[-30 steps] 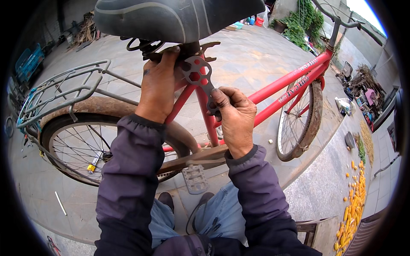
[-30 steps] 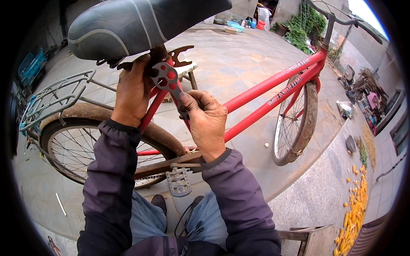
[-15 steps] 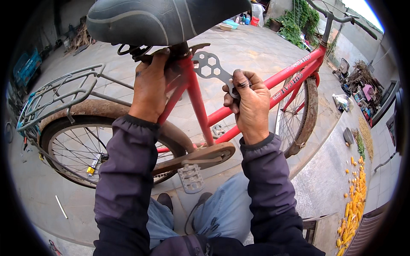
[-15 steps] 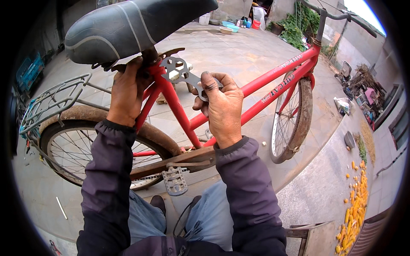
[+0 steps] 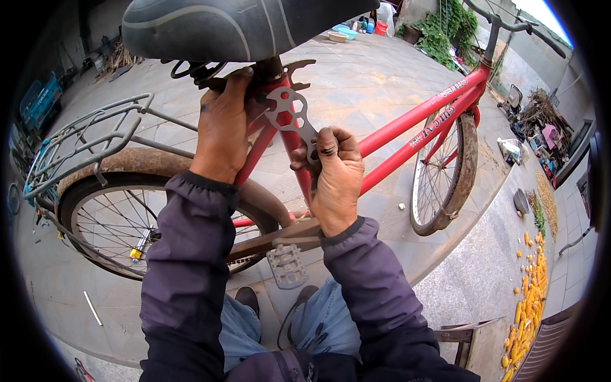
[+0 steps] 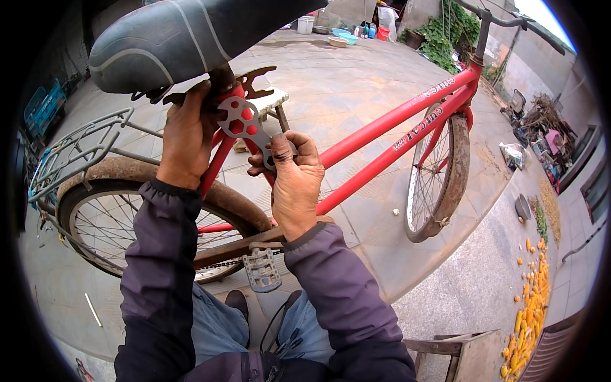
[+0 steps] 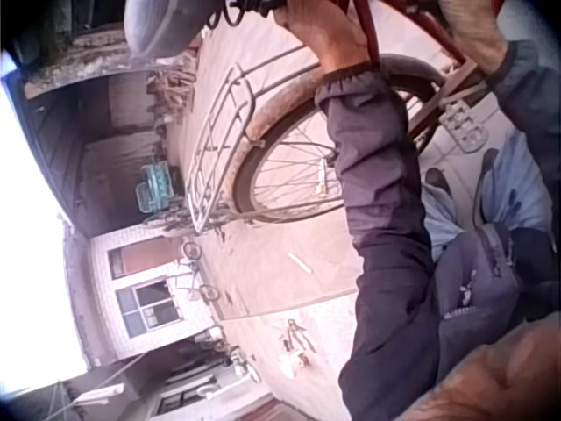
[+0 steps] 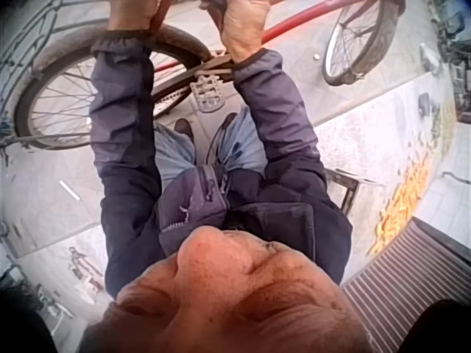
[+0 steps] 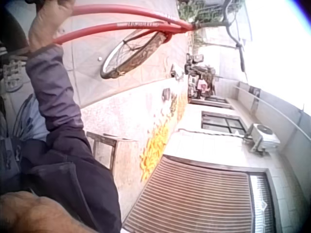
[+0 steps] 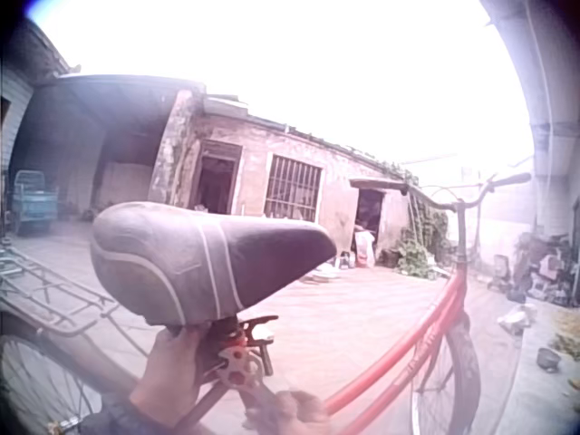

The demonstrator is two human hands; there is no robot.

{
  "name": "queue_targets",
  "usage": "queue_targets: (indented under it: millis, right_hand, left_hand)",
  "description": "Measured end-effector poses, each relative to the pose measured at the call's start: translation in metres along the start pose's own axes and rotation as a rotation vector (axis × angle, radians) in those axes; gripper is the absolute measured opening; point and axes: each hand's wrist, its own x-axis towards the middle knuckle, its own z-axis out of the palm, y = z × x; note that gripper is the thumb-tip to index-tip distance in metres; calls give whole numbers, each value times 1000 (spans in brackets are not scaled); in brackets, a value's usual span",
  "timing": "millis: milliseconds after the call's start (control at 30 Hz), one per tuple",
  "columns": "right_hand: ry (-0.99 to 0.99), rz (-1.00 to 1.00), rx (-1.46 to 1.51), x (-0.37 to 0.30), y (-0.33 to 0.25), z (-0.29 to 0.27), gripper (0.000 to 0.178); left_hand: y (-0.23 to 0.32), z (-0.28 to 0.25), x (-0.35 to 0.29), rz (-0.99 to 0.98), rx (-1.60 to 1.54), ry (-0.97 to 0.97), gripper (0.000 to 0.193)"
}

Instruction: The person uses a multi-tool wrench to tighten the seat post clamp on a red bicycle. They adjust the tool's position multiple times to secure the seat post firmly.

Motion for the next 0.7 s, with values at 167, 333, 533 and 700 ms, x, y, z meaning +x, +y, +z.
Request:
queue_targets:
  millis: [167,333,533,700]
  right_hand:
    - [-58,98,-226,-9,7,6,25]
    - [-33,52,-247,-8,7,5,24]
    - [-91,64,-247,-6,8,2,22]
    - [-154,51,-265,3,4,-4,21]
  left_hand:
    - [6,2,-5,-20,41,20,21]
    - [-2,-9,-3,180,293,-88,22]
    - [-8,-18,4,306,571,-109,33]
    - [6,3,-3,-48,-72,-13,21]
